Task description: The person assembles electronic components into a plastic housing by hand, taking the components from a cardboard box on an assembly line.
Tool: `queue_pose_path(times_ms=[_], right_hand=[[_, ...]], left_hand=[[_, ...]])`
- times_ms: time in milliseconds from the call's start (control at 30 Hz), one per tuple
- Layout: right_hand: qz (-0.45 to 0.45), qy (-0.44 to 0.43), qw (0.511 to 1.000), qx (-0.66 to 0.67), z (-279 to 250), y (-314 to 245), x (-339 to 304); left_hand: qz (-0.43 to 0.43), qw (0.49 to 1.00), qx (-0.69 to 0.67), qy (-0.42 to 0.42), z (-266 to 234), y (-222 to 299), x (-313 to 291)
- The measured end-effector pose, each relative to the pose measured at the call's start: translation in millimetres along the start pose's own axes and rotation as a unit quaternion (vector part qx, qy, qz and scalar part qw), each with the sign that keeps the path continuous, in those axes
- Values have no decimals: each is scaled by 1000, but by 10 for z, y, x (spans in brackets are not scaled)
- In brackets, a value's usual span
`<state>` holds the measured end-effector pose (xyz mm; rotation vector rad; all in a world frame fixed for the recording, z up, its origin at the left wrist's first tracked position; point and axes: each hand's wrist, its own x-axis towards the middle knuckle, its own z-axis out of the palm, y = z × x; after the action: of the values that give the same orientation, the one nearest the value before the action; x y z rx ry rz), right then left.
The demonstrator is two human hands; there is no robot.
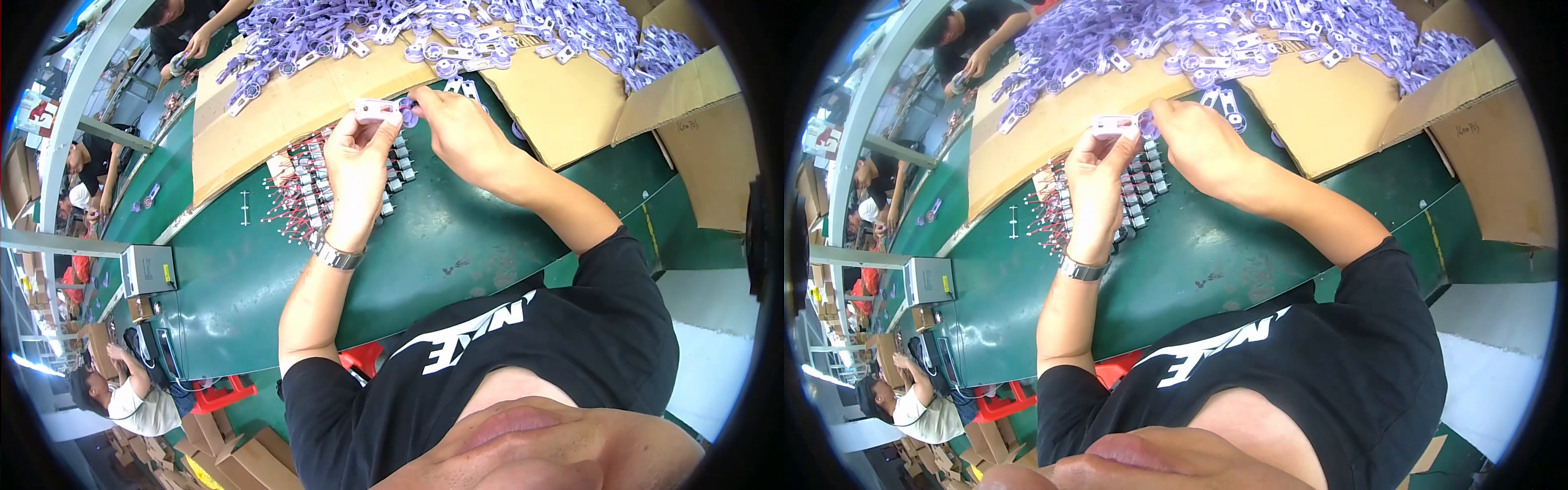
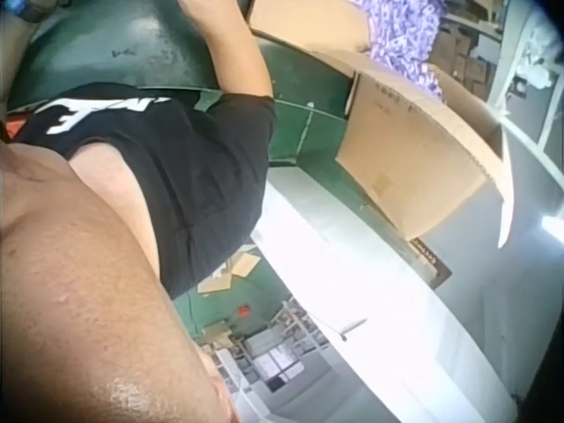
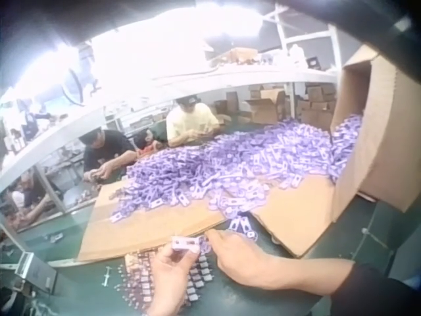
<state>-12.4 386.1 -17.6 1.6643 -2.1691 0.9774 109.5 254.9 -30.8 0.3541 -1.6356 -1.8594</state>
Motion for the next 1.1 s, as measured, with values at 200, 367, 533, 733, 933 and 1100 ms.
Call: queue_pose_path(times_ms=[200,367,533,733,933,1100], right_hand=[[82,-16,983,162,-42,19,44],[106,-37,987,114,-85,75,69],[20,60,996,62,-126,9,61],[81,60,976,191,-38,-31,94],[74,46,981,176,3,34,92],[24,66,989,131,-12,56,102]], left_hand=[[14,999,-12,28,0,-93,13],[29,998,41,30,10,-86,-6],[48,994,96,36,26,-81,-19],[-11,999,-31,-15,5,-37,-5],[-49,993,-104,-5,-91,2,56],[-36,996,-81,-23,-82,42,66]])
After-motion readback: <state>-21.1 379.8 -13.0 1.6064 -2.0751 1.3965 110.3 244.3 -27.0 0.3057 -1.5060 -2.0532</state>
